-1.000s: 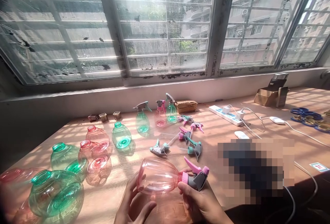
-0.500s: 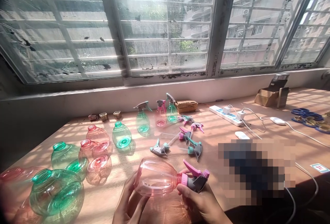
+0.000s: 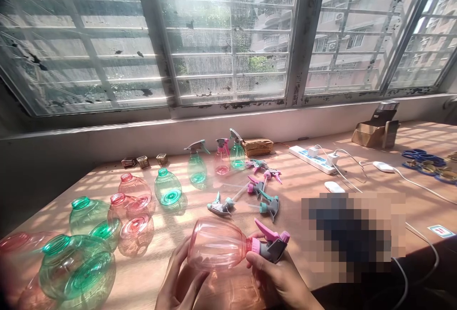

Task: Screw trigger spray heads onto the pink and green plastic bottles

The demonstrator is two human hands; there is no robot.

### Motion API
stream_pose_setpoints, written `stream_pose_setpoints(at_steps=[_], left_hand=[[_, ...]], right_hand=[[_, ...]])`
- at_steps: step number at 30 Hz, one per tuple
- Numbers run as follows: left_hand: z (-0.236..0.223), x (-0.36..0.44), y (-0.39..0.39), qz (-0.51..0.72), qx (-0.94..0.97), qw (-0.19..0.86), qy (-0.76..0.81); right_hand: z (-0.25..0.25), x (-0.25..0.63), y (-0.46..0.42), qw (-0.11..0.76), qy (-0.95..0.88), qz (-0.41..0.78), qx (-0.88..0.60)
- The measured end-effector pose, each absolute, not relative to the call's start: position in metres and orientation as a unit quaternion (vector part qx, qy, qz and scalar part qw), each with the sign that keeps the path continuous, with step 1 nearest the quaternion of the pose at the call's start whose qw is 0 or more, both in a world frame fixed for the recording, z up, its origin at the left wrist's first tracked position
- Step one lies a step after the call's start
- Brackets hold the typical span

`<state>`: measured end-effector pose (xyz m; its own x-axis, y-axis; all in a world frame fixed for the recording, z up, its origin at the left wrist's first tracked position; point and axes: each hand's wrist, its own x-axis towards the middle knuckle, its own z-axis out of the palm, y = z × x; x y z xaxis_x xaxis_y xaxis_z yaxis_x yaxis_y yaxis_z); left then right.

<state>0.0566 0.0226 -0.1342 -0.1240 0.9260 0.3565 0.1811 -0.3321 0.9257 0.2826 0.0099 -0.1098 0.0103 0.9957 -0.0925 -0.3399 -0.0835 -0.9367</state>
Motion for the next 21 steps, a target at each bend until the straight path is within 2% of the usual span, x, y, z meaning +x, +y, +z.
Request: stream_pose_setpoints(at_steps=[8, 15, 21], left_hand=[[-0.135, 0.055, 0.02, 0.57, 0.534, 0.387, 0.489], [-0.13, 0.057, 0.021, 0.594, 0.57, 0.32, 0.468], [-0.133, 0.058, 0.02, 0.574, 0.56, 0.334, 0.496]], right_hand=[[-0.087, 0.286, 0.004, 0.529, -0.517, 0.546, -0.393], [-0.115, 0.285, 0.011, 0.541, -0.404, 0.584, -0.452], [-0.09, 0.286, 0.004, 0.513, -0.472, 0.577, -0.425]])
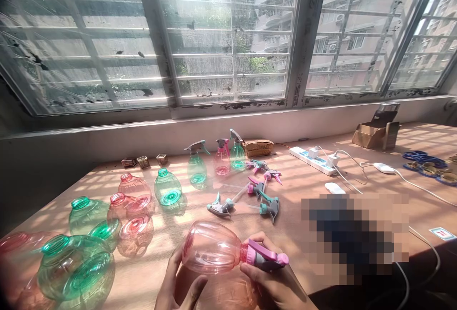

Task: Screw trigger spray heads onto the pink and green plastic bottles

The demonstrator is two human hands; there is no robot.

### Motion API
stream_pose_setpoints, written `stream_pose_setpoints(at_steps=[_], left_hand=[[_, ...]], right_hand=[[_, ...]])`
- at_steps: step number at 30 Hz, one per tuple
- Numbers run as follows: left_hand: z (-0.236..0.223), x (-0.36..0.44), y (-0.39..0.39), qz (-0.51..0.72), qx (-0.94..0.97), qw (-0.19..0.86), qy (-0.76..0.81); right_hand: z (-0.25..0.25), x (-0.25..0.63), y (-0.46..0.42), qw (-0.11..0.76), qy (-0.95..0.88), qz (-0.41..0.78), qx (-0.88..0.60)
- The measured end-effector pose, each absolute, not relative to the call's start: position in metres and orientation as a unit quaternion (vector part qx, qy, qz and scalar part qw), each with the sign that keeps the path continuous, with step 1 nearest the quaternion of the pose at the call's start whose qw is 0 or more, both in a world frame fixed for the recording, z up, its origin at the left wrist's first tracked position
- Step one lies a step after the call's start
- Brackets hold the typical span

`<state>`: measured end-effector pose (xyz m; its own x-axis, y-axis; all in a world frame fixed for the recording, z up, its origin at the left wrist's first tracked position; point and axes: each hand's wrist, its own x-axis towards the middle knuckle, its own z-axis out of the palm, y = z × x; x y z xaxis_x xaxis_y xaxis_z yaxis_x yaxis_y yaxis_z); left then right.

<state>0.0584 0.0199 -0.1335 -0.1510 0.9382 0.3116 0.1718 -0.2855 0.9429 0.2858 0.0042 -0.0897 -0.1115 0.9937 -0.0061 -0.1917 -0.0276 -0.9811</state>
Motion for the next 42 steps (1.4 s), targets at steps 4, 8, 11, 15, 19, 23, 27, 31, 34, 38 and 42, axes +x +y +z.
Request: stream_pose_setpoints(at_steps=[4, 8, 11, 15, 19, 23, 27, 31, 34, 38, 42], left_hand=[[-0.135, 0.054, 0.022, 0.588, 0.546, 0.345, 0.486], [-0.131, 0.052, 0.023, 0.586, 0.574, 0.318, 0.475], [-0.128, 0.054, 0.022, 0.587, 0.593, 0.276, 0.478], [-0.128, 0.057, 0.022, 0.584, 0.595, 0.273, 0.481], [-0.132, 0.056, 0.023, 0.59, 0.567, 0.314, 0.482], [-0.132, 0.055, 0.025, 0.581, 0.572, 0.305, 0.492], [-0.13, 0.057, 0.024, 0.585, 0.589, 0.263, 0.492], [-0.128, 0.059, 0.022, 0.587, 0.607, 0.259, 0.469], [-0.126, 0.059, 0.022, 0.598, 0.578, 0.295, 0.471], [-0.127, 0.058, 0.023, 0.603, 0.561, 0.298, 0.483], [-0.128, 0.057, 0.024, 0.594, 0.582, 0.274, 0.484]], right_hand=[[-0.082, 0.284, 0.004, 0.527, -0.502, 0.554, -0.405], [-0.102, 0.282, 0.008, 0.555, -0.412, 0.57, -0.444], [-0.111, 0.281, 0.01, 0.563, -0.384, 0.583, -0.442], [-0.1, 0.279, 0.006, 0.55, -0.396, 0.587, -0.444], [-0.088, 0.276, 0.004, 0.559, -0.46, 0.541, -0.428], [-0.1, 0.276, 0.007, 0.561, -0.407, 0.586, -0.42], [-0.112, 0.278, 0.01, 0.581, -0.36, 0.592, -0.427], [-0.104, 0.277, 0.008, 0.572, -0.36, 0.6, -0.427], [-0.094, 0.276, 0.006, 0.564, -0.417, 0.579, -0.416], [-0.095, 0.277, 0.007, 0.555, -0.44, 0.567, -0.42], [-0.109, 0.278, 0.01, 0.563, -0.366, 0.6, -0.435]])
